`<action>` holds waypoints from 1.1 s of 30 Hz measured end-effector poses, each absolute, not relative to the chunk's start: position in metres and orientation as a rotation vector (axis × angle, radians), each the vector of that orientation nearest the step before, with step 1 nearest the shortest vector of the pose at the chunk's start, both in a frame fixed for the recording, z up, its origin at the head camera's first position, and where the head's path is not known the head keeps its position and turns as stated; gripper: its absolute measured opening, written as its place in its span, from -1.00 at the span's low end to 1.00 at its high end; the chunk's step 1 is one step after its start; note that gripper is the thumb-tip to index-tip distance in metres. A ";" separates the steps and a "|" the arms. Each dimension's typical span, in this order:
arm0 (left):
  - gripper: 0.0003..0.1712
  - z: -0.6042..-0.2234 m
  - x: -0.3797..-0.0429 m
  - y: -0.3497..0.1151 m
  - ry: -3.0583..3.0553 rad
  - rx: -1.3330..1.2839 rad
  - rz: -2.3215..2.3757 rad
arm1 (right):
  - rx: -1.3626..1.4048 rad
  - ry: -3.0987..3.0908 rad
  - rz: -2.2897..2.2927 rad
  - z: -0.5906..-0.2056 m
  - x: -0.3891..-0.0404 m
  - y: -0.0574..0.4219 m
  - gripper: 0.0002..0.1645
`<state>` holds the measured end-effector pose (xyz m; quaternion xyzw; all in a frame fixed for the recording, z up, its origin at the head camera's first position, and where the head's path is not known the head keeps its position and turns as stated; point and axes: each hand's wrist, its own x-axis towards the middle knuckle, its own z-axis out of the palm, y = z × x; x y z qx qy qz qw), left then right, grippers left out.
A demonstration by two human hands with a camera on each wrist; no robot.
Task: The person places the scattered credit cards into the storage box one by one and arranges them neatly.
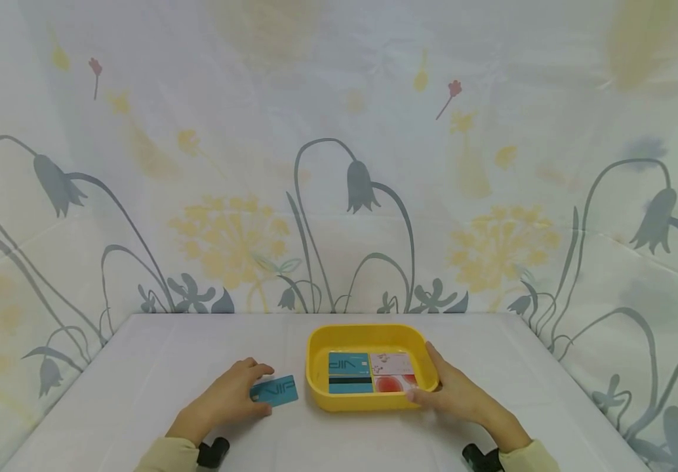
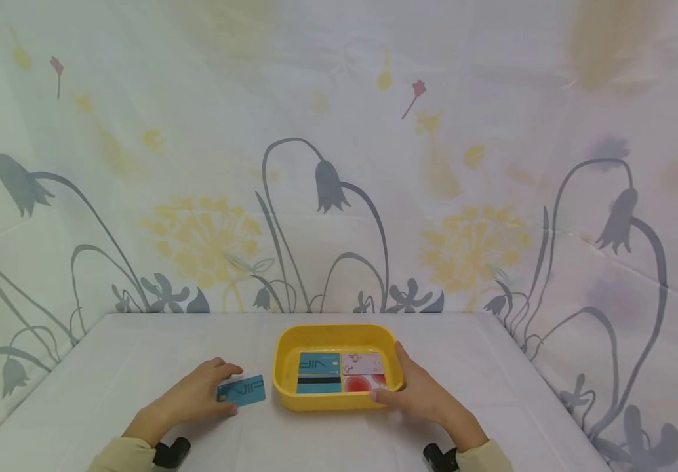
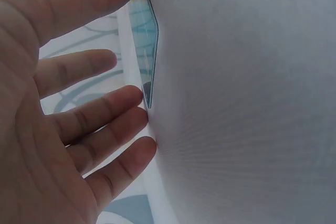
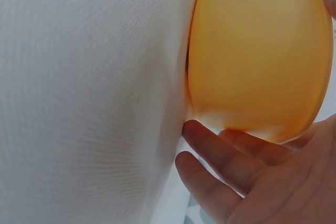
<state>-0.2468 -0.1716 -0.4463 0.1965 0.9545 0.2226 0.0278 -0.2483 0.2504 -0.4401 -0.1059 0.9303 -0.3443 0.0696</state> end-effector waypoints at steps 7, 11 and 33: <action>-0.32 -0.446 -0.247 -0.173 2.952 0.603 0.666 | -0.322 2.795 -1.044 -0.441 -0.248 0.250 0.35; -0.33 -0.447 -0.248 -0.173 2.941 0.590 0.670 | -0.321 2.793 -1.049 -0.440 -0.248 0.250 0.35; -0.45 -0.443 -0.246 -0.177 2.930 0.631 0.713 | -0.350 2.813 -1.020 -0.437 -0.245 0.250 0.34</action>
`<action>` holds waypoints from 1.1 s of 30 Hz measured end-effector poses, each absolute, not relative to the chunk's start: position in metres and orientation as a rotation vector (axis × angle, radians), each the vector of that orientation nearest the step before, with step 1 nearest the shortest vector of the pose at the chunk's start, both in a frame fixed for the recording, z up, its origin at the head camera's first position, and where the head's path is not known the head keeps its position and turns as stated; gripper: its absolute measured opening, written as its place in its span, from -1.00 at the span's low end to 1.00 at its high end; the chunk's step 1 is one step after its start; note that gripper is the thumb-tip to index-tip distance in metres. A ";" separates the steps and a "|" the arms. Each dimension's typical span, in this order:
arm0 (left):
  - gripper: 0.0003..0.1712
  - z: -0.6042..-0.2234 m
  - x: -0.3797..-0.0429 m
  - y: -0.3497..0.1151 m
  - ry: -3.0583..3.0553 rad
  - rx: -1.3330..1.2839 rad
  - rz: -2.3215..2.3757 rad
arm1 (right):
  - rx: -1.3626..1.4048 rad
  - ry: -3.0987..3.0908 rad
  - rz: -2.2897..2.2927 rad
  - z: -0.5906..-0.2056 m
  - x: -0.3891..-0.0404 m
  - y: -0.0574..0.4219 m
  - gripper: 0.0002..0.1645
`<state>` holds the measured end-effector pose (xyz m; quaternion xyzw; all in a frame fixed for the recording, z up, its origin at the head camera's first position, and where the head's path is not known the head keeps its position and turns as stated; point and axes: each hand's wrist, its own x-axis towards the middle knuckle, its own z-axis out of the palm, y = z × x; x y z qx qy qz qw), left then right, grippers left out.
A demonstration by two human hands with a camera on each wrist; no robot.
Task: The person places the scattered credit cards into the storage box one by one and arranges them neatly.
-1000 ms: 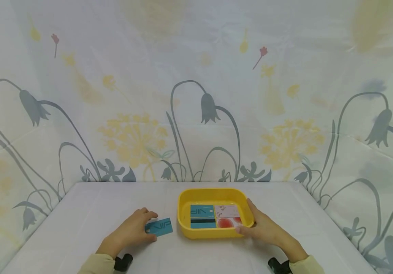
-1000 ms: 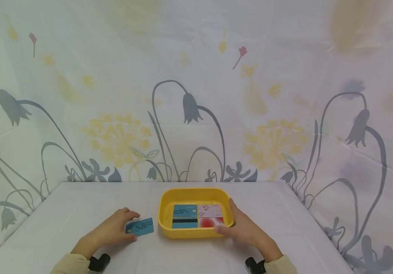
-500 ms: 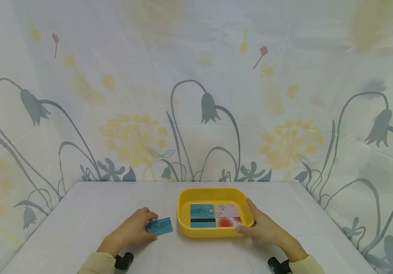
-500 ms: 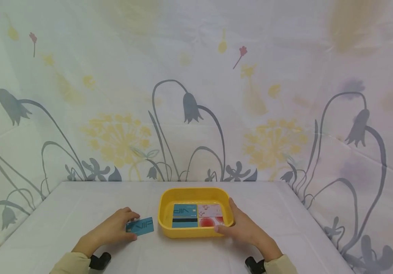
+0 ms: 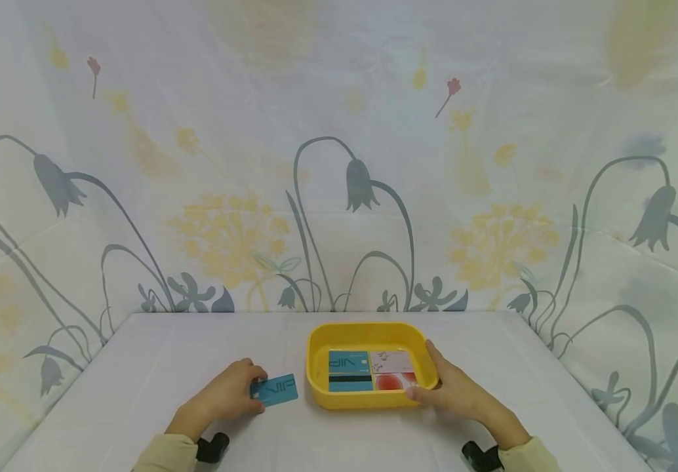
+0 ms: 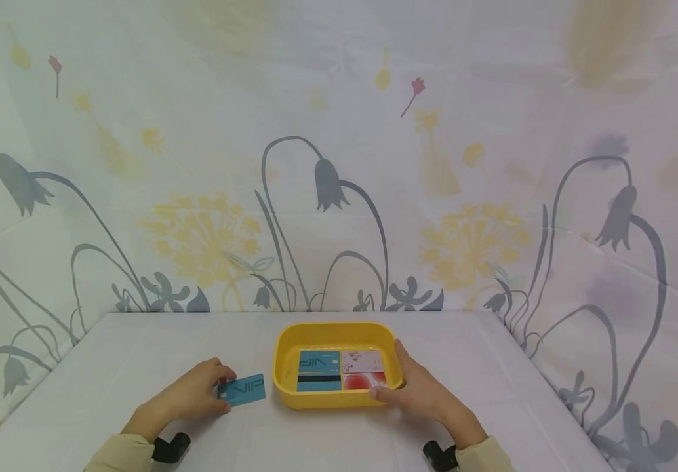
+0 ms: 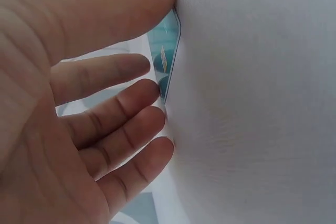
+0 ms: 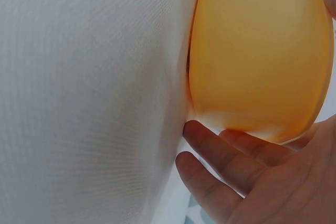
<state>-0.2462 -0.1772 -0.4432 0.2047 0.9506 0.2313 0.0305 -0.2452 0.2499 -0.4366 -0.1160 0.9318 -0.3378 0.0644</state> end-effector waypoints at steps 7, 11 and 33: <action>-0.42 -0.445 -0.245 -0.176 2.925 0.593 0.751 | -0.345 2.820 -1.020 -0.438 -0.245 0.251 0.34; -0.43 -0.444 -0.244 -0.175 2.935 0.584 0.772 | -0.346 2.810 -1.040 -0.438 -0.245 0.251 0.34; -0.41 -0.444 -0.244 -0.171 2.885 0.581 0.820 | -0.373 2.825 -1.034 -0.441 -0.247 0.251 0.37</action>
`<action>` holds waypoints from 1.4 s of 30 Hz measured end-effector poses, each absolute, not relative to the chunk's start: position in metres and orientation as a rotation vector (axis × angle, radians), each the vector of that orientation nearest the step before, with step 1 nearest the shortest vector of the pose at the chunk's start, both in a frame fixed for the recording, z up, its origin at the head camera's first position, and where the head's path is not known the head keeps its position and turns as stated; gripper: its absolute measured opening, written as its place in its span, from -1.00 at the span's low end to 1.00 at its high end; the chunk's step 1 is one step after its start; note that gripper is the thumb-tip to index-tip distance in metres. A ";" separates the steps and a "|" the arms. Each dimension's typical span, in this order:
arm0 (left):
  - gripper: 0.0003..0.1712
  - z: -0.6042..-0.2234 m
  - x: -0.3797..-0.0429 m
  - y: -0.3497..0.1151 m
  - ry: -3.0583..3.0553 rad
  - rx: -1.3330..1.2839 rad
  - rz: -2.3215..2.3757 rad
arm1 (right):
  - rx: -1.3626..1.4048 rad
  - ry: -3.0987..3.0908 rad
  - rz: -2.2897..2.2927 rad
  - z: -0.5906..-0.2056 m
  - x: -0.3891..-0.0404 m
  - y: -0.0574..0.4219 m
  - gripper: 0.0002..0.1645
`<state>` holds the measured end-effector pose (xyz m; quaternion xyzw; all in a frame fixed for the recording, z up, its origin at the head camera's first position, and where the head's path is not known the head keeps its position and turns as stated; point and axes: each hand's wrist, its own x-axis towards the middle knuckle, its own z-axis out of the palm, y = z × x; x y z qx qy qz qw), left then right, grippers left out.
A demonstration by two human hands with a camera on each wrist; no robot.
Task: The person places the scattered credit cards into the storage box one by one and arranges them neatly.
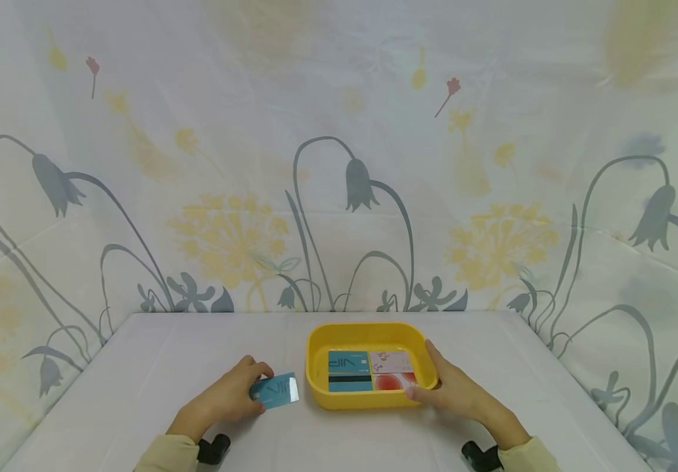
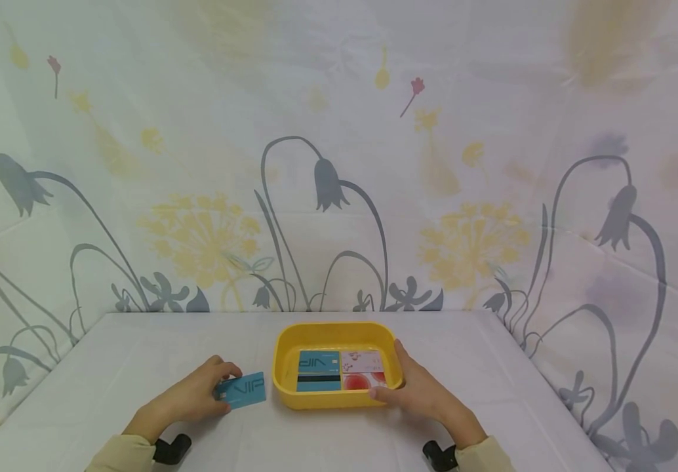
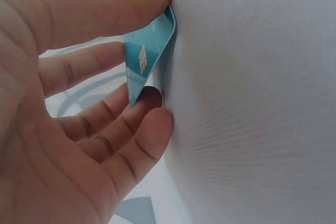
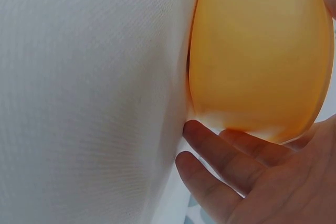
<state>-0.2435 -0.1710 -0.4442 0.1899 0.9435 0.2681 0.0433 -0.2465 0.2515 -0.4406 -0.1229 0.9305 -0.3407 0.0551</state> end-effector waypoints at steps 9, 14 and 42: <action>-0.38 -0.443 -0.244 -0.170 2.846 0.604 0.809 | -0.361 2.825 -1.021 -0.438 -0.247 0.252 0.34; -0.39 -0.441 -0.243 -0.169 2.851 0.626 0.776 | -0.334 2.816 -1.015 -0.438 -0.247 0.252 0.34; -0.43 -0.414 -0.252 -0.176 3.018 0.769 0.916 | -0.346 2.800 -1.044 -0.440 -0.247 0.252 0.34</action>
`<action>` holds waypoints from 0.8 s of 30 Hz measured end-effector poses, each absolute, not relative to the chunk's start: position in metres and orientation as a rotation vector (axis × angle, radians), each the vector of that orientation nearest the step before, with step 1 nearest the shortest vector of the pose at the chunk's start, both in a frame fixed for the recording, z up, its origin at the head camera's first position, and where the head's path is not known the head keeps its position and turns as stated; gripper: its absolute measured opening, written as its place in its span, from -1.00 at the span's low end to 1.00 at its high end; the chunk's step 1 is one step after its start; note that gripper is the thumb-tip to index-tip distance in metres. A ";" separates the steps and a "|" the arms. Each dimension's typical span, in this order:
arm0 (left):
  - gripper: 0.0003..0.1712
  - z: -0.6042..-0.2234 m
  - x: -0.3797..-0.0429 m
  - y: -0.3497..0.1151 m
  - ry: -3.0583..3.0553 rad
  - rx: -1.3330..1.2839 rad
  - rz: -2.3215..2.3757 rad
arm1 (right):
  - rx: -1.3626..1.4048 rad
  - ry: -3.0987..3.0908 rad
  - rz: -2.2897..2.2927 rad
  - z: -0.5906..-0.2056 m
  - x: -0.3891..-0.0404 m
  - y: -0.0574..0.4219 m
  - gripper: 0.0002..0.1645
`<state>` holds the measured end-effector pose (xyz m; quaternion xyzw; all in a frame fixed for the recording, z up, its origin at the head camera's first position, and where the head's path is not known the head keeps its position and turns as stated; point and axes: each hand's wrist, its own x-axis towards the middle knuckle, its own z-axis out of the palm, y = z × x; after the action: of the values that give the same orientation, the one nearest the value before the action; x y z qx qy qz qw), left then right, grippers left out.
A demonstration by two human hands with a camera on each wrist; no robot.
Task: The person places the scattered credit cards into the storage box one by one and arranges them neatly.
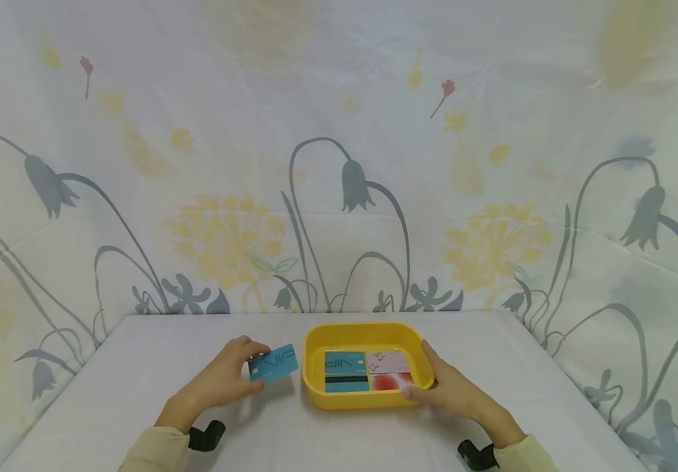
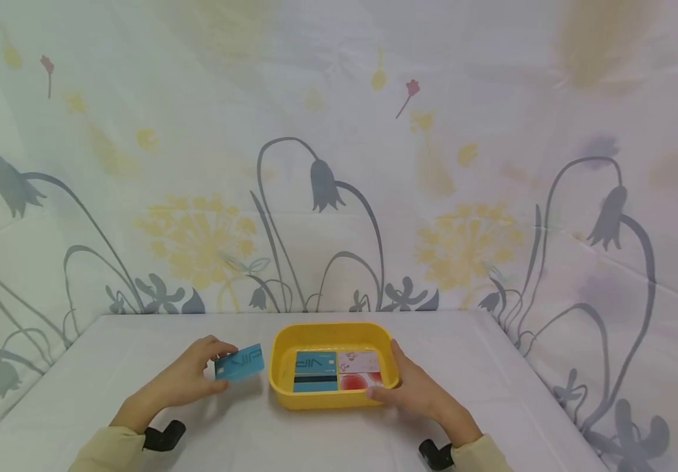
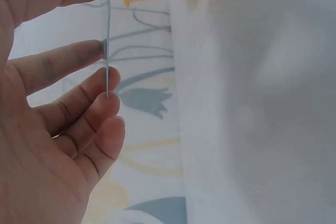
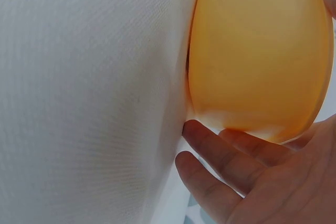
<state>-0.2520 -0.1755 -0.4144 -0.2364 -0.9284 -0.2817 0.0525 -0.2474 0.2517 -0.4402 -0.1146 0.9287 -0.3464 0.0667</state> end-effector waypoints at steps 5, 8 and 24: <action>-0.46 -0.408 -0.258 -0.167 -2.774 -0.752 -0.829 | -0.338 2.809 -1.042 -0.440 -0.247 0.251 0.34; -0.45 -0.403 -0.262 -0.160 -2.774 -0.770 -0.809 | -0.343 2.811 -1.043 -0.439 -0.246 0.251 0.33; -0.44 -0.393 -0.279 -0.113 -2.812 -0.961 -0.673 | -0.334 2.795 -1.041 -0.436 -0.245 0.250 0.33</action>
<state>-0.2792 -0.1132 -0.3929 -0.3152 -0.9219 -0.2205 0.0473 -0.2451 0.2503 -0.4358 -0.1111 0.9290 -0.3459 0.0702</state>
